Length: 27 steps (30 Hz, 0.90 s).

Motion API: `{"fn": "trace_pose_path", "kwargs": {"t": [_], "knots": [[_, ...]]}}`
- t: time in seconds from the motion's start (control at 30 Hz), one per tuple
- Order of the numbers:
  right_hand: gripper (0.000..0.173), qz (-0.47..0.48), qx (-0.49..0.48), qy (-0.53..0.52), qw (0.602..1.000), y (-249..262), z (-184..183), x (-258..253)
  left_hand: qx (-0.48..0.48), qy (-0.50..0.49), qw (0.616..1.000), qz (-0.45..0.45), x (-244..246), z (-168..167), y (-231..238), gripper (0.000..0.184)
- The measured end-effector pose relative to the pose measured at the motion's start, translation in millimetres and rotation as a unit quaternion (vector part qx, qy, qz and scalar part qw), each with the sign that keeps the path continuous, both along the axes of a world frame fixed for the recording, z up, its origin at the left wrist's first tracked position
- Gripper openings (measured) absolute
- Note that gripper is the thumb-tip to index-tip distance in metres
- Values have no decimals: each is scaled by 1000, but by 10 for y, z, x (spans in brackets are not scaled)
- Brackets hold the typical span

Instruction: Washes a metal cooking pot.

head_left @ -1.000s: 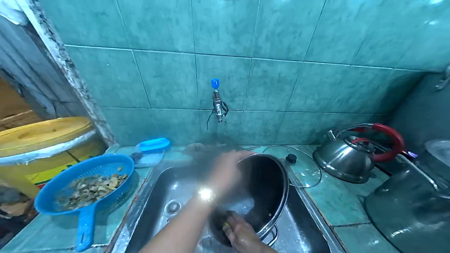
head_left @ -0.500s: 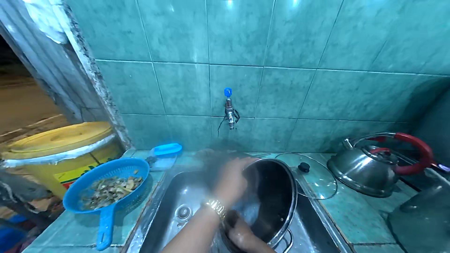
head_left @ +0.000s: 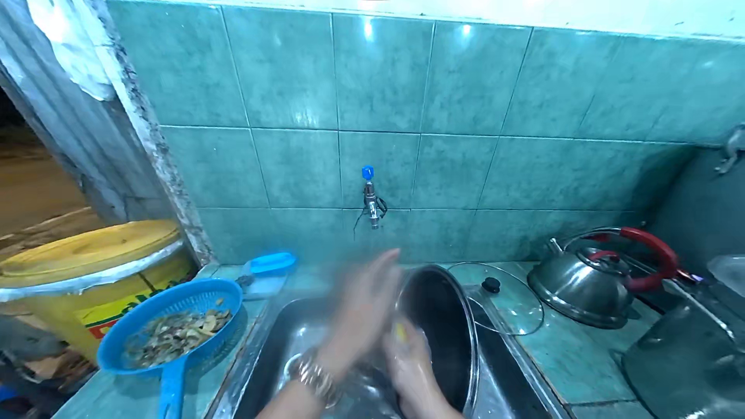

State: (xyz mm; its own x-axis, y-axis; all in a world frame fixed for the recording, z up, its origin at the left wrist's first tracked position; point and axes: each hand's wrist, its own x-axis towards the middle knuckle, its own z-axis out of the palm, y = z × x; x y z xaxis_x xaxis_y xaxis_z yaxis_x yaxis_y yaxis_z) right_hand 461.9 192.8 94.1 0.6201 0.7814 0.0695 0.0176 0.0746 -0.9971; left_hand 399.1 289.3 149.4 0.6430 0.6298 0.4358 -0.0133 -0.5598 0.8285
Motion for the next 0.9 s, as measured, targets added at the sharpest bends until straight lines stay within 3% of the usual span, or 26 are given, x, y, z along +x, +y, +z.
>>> {"fn": "trace_pose_path", "kwargs": {"t": [0.07, 0.13, 0.2, 0.23, 0.3, 0.37, 0.47, 0.53, 0.67, 0.73, 0.8, 0.9], "knots": [[34, -8, 51, 121, 991, 162, 115, 114, -9, 23, 1000, 16, -130, -253, -149, 54], [47, 24, 84, 256, 963, 246, 117, 138, -3, 99, 995, 31, -158, -427, -247, 67], [51, 49, 59, 350, 934, 261, 16, 23, 4, 165, 985, 50, -118, -410, -229, 59], [45, 72, 27, 337, 938, 231, -92, -75, 0, 191, 980, 48, -82, -344, -185, 52], [31, 150, -64, 202, 966, 135, -384, -199, 5, 214, 975, 55, 5, -231, -111, 54], [37, 279, -174, -9, 945, 165, -712, -41, 15, 210, 975, 70, 62, -194, -41, 60], [52, 405, -284, -246, 834, 385, -1218, 418, 27, 229, 967, 108, 73, -161, 53, 62], [47, 433, -299, -385, 758, 493, -1424, 727, 32, 250, 961, 117, 52, -122, 92, 64], [42, 375, -389, -577, 613, 556, -1328, 1134, 36, 277, 954, 104, 103, -86, 63, 62], [43, 332, -440, -606, 574, 573, -1232, 1240, 54, 282, 954, 90, 159, -82, 42, 61], [42, 304, -471, -597, 574, 579, -1202, 1253, 66, 277, 955, 86, 206, -94, 29, 61], [47, 277, -462, -538, 649, 528, -1303, 1097, 74, 278, 953, 97, 251, -103, 31, 60]]}}
